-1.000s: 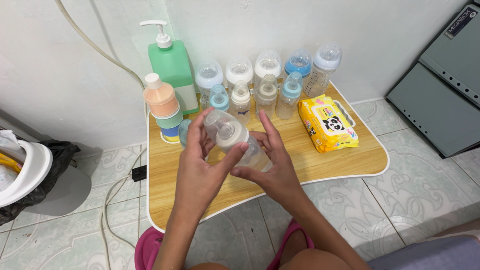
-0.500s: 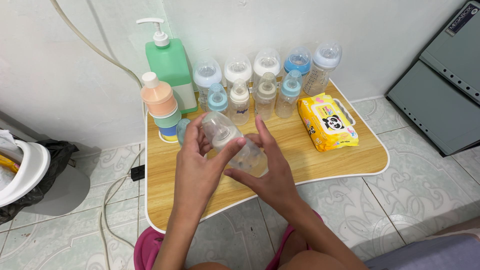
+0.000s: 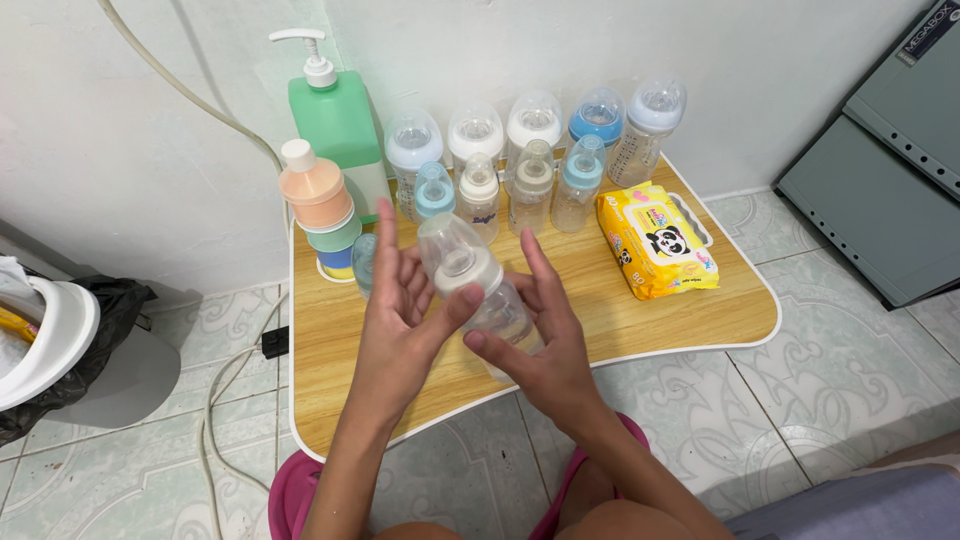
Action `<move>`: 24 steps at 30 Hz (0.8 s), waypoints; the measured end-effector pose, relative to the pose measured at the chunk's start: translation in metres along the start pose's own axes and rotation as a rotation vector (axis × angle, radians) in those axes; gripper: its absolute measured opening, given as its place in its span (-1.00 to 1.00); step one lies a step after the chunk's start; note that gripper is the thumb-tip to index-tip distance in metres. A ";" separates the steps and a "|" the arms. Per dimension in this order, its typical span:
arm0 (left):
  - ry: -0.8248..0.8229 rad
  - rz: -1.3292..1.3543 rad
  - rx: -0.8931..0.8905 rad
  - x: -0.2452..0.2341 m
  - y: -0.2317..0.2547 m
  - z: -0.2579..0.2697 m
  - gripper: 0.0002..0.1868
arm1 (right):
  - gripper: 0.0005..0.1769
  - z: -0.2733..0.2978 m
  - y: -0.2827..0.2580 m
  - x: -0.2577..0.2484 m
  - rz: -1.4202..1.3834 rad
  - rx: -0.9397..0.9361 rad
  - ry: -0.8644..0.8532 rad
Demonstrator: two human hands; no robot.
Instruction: The person sits on the floor and handles several baby bottles and stacked containers on a small table. They open and close bottle caps, stack colorful containers, and repeatedly attach and detach bottle tops and nipples.
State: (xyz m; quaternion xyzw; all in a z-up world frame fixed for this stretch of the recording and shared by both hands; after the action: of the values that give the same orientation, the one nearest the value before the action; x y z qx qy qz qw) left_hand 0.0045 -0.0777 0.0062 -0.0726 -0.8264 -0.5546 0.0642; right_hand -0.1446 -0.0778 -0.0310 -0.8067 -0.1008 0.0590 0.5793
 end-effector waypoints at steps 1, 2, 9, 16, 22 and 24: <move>0.011 -0.016 0.037 -0.002 0.001 -0.001 0.24 | 0.23 0.000 -0.001 -0.001 0.005 -0.008 0.013; 0.023 -0.033 0.074 -0.005 0.002 -0.001 0.26 | 0.23 0.000 -0.002 -0.003 0.010 -0.017 0.025; 0.221 -0.036 0.056 -0.026 -0.004 -0.002 0.02 | 0.18 0.001 -0.003 -0.013 -0.012 -0.044 0.093; 0.048 -0.218 -0.021 0.007 0.001 0.000 0.01 | 0.26 -0.001 -0.002 -0.003 0.140 -0.035 0.042; -0.006 0.158 -0.055 0.010 -0.002 -0.004 0.19 | 0.30 0.002 0.006 0.003 -0.084 0.038 -0.078; -0.022 0.160 0.034 0.008 0.003 -0.002 0.25 | 0.28 0.004 0.007 0.003 -0.084 0.037 -0.065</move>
State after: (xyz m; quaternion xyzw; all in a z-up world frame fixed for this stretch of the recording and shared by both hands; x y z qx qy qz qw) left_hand -0.0024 -0.0784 0.0114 -0.1436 -0.8278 -0.5329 0.1004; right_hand -0.1416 -0.0756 -0.0386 -0.7886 -0.1522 0.0626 0.5924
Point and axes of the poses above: each hand's wrist, its own z-axis away from the middle knuckle, its own x-axis out of the palm, y = z × x, the point moved 7 cm from there along -z, towards the middle knuckle, and after that the axes turned 3 degrees about x, right-handed, at the moved point
